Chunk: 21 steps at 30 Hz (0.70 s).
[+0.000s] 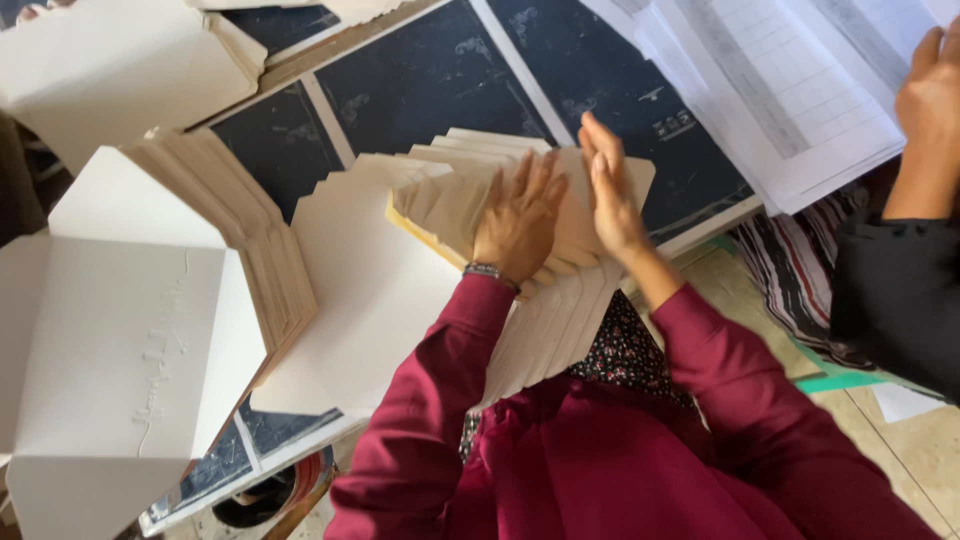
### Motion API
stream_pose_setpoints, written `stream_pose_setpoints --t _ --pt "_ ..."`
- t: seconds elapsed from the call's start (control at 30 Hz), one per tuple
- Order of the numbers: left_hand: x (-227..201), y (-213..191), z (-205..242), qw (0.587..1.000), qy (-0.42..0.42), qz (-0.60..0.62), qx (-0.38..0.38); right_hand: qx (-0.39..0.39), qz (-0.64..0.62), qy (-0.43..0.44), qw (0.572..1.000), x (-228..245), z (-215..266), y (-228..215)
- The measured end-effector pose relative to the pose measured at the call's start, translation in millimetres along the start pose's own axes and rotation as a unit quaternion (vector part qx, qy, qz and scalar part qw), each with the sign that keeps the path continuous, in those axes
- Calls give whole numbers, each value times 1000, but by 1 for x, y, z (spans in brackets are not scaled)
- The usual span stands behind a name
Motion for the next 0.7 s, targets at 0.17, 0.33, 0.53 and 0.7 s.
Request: stream_pose_setpoints --t 0.17,0.33,0.53,0.7 --pt "-27 30 -20 979 69 32 190 0 511 101 854 -20 11 -83" --pt "-35 40 -30 980 54 31 189 16 505 195 841 -47 30 -106" --pt "-33 36 -28 990 46 19 133 34 458 272 845 -53 29 -108" --pt "-17 38 -14 988 34 35 145 67 462 320 824 -57 20 -112"
Point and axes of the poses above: each hand's wrist, its own z-axis away from the middle knuckle, its own y-axis out of the palm, x = y × z, the point moved 7 cm from there along -z, towards the middle knuckle, and after that the axes turned 7 degrees about x, right-handed, at the moved point
